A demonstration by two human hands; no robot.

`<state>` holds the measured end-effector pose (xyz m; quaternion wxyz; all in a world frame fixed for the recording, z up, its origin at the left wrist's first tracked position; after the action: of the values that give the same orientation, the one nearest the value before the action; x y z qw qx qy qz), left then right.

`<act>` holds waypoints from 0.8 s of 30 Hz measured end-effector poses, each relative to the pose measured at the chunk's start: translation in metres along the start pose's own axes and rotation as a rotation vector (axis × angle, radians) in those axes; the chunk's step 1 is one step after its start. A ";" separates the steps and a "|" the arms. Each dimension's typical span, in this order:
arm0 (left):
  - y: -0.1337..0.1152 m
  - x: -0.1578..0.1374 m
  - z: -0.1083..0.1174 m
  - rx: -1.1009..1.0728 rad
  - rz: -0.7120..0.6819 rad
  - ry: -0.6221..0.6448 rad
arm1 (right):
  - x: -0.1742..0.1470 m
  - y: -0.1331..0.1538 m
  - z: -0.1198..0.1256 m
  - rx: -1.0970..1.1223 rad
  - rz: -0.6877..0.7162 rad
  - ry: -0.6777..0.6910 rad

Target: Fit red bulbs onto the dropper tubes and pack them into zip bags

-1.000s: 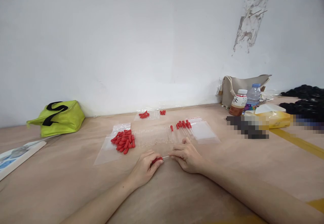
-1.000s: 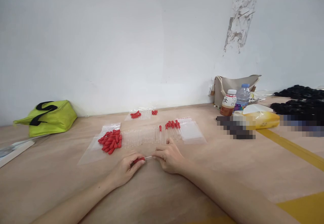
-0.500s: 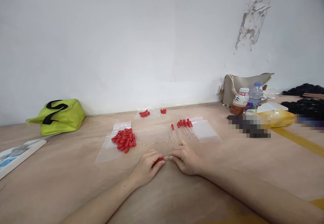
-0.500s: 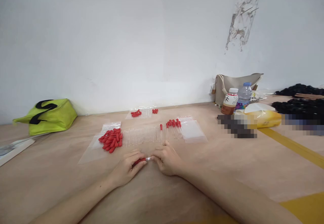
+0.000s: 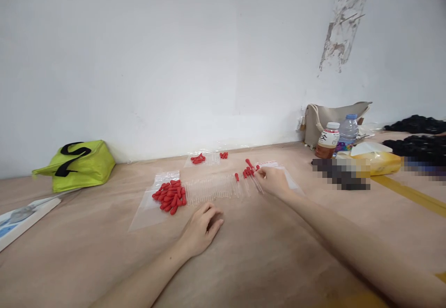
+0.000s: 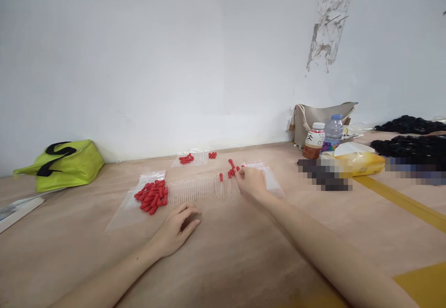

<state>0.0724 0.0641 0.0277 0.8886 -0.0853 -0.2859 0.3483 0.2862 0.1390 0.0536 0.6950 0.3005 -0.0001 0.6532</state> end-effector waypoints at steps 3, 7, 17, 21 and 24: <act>-0.001 0.001 -0.003 -0.007 -0.011 0.035 | 0.025 -0.021 -0.006 -0.097 -0.165 0.009; 0.001 0.001 -0.004 -0.010 -0.008 0.047 | 0.031 -0.033 -0.022 -0.130 -0.239 0.032; 0.002 0.002 -0.005 -0.015 -0.007 0.052 | 0.027 -0.033 -0.024 -0.071 -0.206 -0.016; 0.001 0.002 -0.005 -0.013 0.002 0.059 | 0.019 -0.002 -0.031 -0.020 -0.059 0.039; 0.002 0.001 -0.004 -0.016 0.003 0.056 | 0.015 0.015 -0.041 -0.095 -0.019 0.076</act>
<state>0.0745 0.0663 0.0242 0.8950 -0.1025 -0.2638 0.3447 0.2588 0.1692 0.0320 0.7140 0.2420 -0.0017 0.6570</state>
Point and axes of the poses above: each hand's wrist, its own x-axis towards the middle knuckle, its own z-axis out of the back of the hand, y = z × x, the point moved 8 cm from there along x, towards the middle knuckle, and after that the axes turned 6 degrees about -z, right-handed, at the moved point
